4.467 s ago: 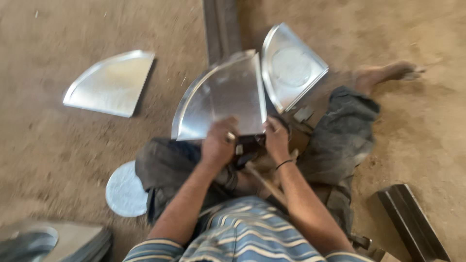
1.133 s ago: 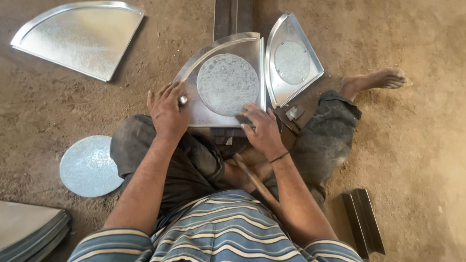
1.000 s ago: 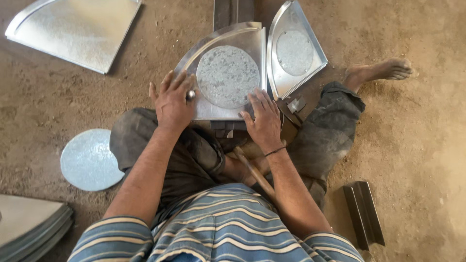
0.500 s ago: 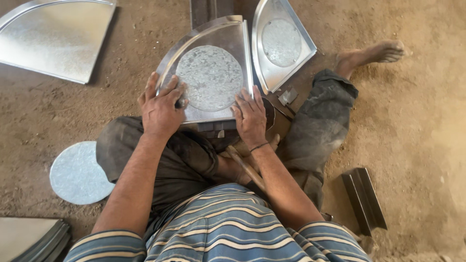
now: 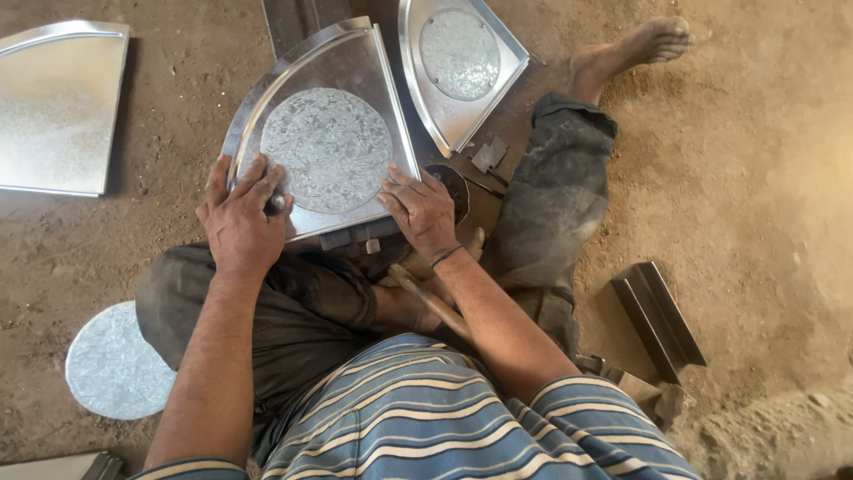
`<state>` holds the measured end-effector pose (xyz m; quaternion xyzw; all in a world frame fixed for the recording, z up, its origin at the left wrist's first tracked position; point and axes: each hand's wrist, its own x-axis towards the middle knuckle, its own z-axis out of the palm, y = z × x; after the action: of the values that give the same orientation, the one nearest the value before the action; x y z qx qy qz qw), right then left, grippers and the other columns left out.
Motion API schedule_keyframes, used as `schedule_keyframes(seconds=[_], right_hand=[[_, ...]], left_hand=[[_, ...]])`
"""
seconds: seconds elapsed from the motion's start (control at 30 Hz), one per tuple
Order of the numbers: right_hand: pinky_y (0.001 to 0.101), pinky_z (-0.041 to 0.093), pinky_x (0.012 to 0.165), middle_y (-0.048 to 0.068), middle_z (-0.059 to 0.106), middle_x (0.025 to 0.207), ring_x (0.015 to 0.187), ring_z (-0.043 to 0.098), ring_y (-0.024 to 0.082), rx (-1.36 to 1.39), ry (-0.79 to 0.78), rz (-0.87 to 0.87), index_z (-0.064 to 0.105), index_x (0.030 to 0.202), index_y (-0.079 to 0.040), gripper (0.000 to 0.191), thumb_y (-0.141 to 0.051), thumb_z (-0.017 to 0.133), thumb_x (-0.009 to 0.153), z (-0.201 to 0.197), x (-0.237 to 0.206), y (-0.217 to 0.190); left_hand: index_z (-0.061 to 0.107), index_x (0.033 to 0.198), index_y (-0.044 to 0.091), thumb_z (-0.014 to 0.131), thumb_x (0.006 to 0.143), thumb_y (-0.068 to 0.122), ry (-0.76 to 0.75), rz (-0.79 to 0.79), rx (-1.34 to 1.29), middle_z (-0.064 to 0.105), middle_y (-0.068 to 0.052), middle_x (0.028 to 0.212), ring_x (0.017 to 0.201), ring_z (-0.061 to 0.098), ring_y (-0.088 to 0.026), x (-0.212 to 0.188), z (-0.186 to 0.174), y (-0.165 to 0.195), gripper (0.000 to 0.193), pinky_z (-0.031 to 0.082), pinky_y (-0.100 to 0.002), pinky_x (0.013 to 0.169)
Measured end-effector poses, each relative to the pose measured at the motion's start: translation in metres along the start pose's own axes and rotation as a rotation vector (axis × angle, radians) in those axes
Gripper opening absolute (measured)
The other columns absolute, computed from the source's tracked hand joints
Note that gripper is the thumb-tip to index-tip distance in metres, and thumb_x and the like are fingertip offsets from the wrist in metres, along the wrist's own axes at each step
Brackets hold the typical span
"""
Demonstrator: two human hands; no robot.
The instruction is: The person sits on the ground hammering rivets into quarter-circle galvanized sheet metal parts, holding a punch on each rivet with one hand and striking it with a hammer in the other. They finish one piece, stack it with completed pieces, take a new piece from the stack, and continue driving rivets across its surface.
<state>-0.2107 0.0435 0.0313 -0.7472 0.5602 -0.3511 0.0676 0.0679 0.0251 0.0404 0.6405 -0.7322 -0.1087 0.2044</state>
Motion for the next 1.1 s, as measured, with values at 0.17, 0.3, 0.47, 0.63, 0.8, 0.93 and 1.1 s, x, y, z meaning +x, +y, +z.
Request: schedule_keyframes(seconds=[0.17, 0.3, 0.47, 0.63, 0.8, 0.93, 1.1], right_hand=[[0.0329, 0.058, 0.089, 0.005, 0.074, 0.127, 0.099, 0.074, 0.020, 0.021, -0.001, 0.038, 0.079, 0.104, -0.009, 0.018, -0.025, 0.076, 0.095, -0.003, -0.003, 0.000], [0.0321, 0.058, 0.086, 0.004, 0.075, 0.126, 0.096, 0.073, 0.020, 0.043, 0.008, 0.066, 0.079, 0.102, -0.009, 0.018, -0.026, 0.075, 0.096, -0.004, -0.005, 0.000], [0.0320, 0.058, 0.087, 0.004, 0.074, 0.126, 0.100, 0.074, 0.019, 0.025, 0.021, 0.017, 0.078, 0.105, -0.009, 0.018, -0.025, 0.074, 0.097, -0.005, -0.006, -0.002], [0.0319, 0.060, 0.088, 0.007, 0.073, 0.126, 0.101, 0.073, 0.021, 0.047, 0.023, 0.021, 0.078, 0.106, -0.009, 0.017, -0.023, 0.074, 0.097, -0.005, -0.006, -0.005], [0.0326, 0.060, 0.087, 0.007, 0.074, 0.126, 0.100, 0.073, 0.023, 0.049, 0.007, 0.055, 0.078, 0.104, -0.008, 0.017, -0.022, 0.075, 0.096, -0.001, -0.007, -0.009], [0.0322, 0.060, 0.088, 0.007, 0.074, 0.126, 0.100, 0.073, 0.023, 0.057, 0.009, 0.081, 0.078, 0.105, -0.008, 0.016, -0.021, 0.075, 0.097, 0.002, -0.008, -0.010], [0.0321, 0.060, 0.089, 0.007, 0.074, 0.126, 0.101, 0.073, 0.023, 0.058, -0.008, 0.088, 0.078, 0.106, -0.007, 0.016, -0.020, 0.075, 0.097, -0.001, -0.003, -0.014]], left_hand=[[0.072, 0.136, 0.026, 0.078, 0.092, 0.031, -0.017, -0.025, -0.009, 0.058, 0.006, 0.155, 0.153, 0.034, -0.029, -0.001, 0.000, 0.005, 0.045, 0.032, -0.055, 0.111], [0.072, 0.136, 0.026, 0.079, 0.091, 0.031, 0.003, 0.009, 0.027, 0.058, 0.005, 0.155, 0.152, 0.034, -0.031, -0.001, 0.002, 0.007, 0.046, 0.032, -0.056, 0.112], [0.073, 0.135, 0.025, 0.080, 0.090, 0.029, -0.001, -0.009, -0.004, 0.059, 0.005, 0.154, 0.151, 0.035, -0.030, -0.003, 0.002, 0.004, 0.046, 0.033, -0.056, 0.110], [0.073, 0.134, 0.025, 0.081, 0.089, 0.029, 0.013, 0.003, -0.026, 0.060, 0.005, 0.153, 0.151, 0.036, -0.030, -0.004, 0.000, 0.002, 0.046, 0.034, -0.057, 0.109], [0.073, 0.134, 0.026, 0.079, 0.092, 0.031, -0.002, 0.004, 0.013, 0.059, 0.004, 0.152, 0.151, 0.034, -0.030, -0.004, 0.000, 0.000, 0.043, 0.032, -0.057, 0.110], [0.072, 0.136, 0.026, 0.077, 0.094, 0.031, -0.020, -0.003, 0.003, 0.058, 0.003, 0.153, 0.153, 0.032, -0.029, -0.005, 0.000, -0.003, 0.042, 0.030, -0.057, 0.113], [0.070, 0.136, 0.026, 0.076, 0.094, 0.031, -0.027, -0.015, -0.017, 0.058, 0.003, 0.154, 0.153, 0.031, -0.029, -0.004, -0.002, -0.003, 0.043, 0.028, -0.058, 0.113]])
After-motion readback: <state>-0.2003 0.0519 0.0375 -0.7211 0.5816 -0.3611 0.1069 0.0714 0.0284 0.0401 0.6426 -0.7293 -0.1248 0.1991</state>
